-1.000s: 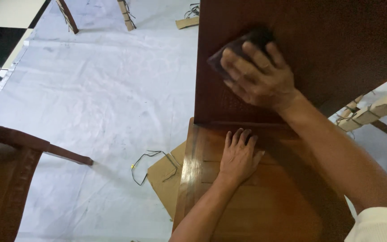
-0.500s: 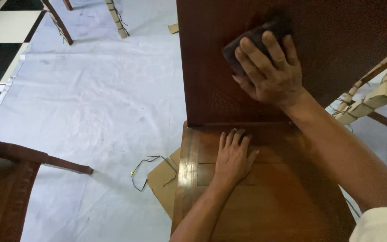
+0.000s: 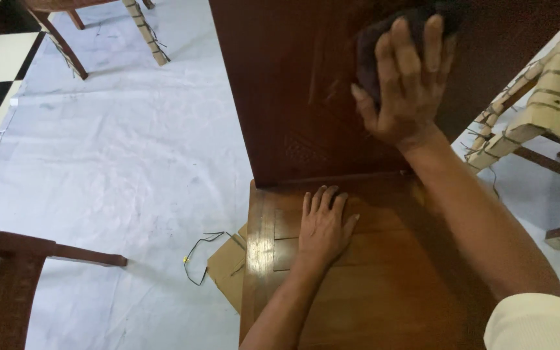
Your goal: Sanding a wooden chair and wrapping its legs with protective cardboard.
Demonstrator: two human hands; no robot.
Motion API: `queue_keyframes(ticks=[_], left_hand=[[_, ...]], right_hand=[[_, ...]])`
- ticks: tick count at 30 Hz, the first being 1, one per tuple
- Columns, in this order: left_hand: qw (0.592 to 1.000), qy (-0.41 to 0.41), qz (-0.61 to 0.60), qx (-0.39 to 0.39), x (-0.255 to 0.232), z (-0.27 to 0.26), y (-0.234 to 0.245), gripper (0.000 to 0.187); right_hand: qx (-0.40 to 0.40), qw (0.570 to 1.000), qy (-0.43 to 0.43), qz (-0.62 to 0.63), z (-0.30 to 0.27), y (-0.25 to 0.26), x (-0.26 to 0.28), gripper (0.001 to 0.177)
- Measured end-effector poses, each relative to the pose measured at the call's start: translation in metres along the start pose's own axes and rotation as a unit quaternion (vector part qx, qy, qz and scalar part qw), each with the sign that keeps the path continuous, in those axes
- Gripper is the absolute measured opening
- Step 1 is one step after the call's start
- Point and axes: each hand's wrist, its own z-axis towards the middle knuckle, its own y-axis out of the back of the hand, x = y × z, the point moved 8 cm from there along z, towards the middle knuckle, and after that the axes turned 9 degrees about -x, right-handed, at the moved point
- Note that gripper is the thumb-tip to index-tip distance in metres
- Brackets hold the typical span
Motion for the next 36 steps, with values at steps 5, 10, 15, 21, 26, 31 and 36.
queue_keyframes(ticks=[5,10,15,21,26,31,36], left_hand=[[1.000,-0.007,-0.007,-0.004,-0.001,0.000,0.003,0.050],[1.000,-0.011,-0.005,-0.001,-0.001,0.002,0.002,0.049],[1.000,0.002,0.008,0.004,0.001,0.002,0.001,0.048],[0.999,0.014,0.017,0.028,0.004,0.004,-0.002,0.049],[0.999,0.013,0.011,0.027,0.001,0.005,0.001,0.048],[1.000,0.004,0.017,0.021,0.004,0.004,-0.002,0.048],[1.000,0.002,0.015,0.015,0.001,0.006,0.002,0.048]], right_hand=[[0.035,0.999,0.030,0.010,-0.046,0.003,0.019,0.061],[0.030,0.995,0.096,-0.013,-0.040,0.009,0.007,0.056],[0.014,0.998,-0.066,-0.018,-0.020,0.020,-0.025,0.056],[-0.005,0.997,-0.077,0.009,-0.064,0.010,0.001,0.056],[0.008,1.000,-0.015,0.002,-0.065,0.018,-0.005,0.048],[-0.004,1.000,-0.016,-0.007,-0.033,0.023,-0.036,0.050],[-0.066,0.979,-0.192,0.013,-0.001,0.040,-0.069,0.057]])
